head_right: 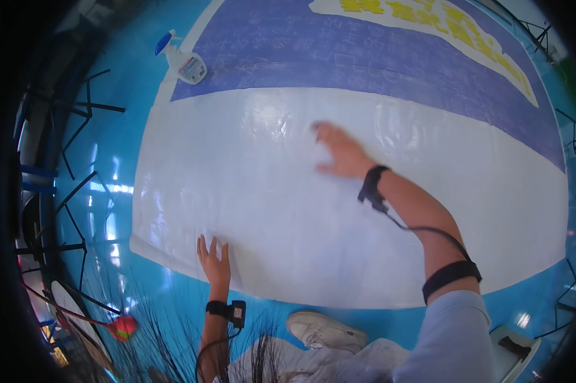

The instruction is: The recorder is cleaning and wiping a large poster or banner spread across the floor using a cloth, spray bottle, and dustpan.

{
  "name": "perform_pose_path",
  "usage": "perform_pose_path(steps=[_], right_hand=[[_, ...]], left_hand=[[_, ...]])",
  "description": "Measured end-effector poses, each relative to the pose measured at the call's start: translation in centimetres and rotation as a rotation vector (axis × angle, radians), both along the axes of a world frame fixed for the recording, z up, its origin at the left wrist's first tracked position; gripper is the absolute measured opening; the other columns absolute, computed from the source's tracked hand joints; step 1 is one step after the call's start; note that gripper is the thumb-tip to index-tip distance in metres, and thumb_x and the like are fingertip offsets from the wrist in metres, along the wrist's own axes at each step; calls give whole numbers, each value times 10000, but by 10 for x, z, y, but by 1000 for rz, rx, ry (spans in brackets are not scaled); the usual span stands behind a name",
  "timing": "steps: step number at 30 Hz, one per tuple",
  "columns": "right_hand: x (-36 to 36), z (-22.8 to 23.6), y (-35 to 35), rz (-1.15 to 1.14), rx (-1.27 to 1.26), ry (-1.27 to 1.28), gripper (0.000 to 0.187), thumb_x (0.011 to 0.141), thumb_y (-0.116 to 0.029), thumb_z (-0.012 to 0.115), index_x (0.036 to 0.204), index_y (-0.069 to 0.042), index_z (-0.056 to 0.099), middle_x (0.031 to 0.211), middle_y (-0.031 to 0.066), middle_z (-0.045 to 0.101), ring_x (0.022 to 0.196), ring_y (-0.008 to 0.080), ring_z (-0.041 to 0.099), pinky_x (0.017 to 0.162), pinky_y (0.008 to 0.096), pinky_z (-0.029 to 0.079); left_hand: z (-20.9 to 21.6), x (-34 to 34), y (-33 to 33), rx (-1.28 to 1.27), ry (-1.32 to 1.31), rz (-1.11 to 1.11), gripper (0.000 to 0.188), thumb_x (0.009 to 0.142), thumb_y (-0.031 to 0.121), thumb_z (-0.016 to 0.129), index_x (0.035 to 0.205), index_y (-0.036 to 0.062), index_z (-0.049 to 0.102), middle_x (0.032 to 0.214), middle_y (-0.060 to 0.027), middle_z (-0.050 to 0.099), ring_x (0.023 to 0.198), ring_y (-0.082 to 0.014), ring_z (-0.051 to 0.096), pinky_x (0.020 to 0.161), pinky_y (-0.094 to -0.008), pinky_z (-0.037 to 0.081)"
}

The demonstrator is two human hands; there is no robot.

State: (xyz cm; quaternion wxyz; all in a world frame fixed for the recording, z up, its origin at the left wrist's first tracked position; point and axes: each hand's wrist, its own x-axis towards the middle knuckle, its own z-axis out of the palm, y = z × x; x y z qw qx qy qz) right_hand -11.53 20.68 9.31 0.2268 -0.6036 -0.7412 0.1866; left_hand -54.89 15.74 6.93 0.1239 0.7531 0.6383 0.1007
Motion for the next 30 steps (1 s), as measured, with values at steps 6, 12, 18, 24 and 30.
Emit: perform_pose_path(steps=[6, 12, 18, 24, 30], right_hand=[[-96, -6, -74, 323, -110, 220, 843, 650, -259, 773, 1335, -10, 349, 1408, 178, 343, 1293, 346, 337, 1090, 405, 273], [-78, -15, -114, 678, -157, 263, 791, 680, -246, 744, 1342, -52, 358, 1455, 164, 301, 1290, 318, 359, 1091, 402, 285], [26, -26, -12, -218, 81, -233, 563, 744, -264, 700, 1189, -23, 454, 1404, 183, 351, 1295, 352, 332, 1080, 400, 285], [-162, -17, -96, 616, -194, 327, 877, 670, -317, 759, 1357, 3, 318, 1429, 194, 311, 1334, 337, 290, 1115, 408, 223], [-157, -7, -126, 826, -373, 308, 729, 719, -279, 718, 1311, -19, 379, 1431, 180, 322, 1342, 313, 296, 1107, 406, 245]], left_hand=[[3, -25, -62, 69, -20, 3, 326, 813, 184, 678, 1095, 26, 633, 1359, -180, 425, 1290, -375, 345, 1018, -480, 341], [20, -24, -85, 23, -21, -94, 469, 728, 206, 760, 1146, 50, 613, 1383, -157, 406, 1325, -383, 279, 1042, -522, 287], [13, -21, -100, -28, 123, -112, 560, 795, 267, 701, 1269, 44, 503, 1375, -191, 409, 1311, -379, 311, 1049, -501, 268], [4, -20, -104, -69, 56, 42, 610, 800, 266, 689, 1320, 46, 460, 1410, -202, 363, 1324, -363, 293, 1076, -486, 232], [10, -27, -100, -82, 88, -13, 611, 757, 261, 723, 1299, 89, 497, 1393, -156, 414, 1292, -359, 343, 1055, -479, 259]])
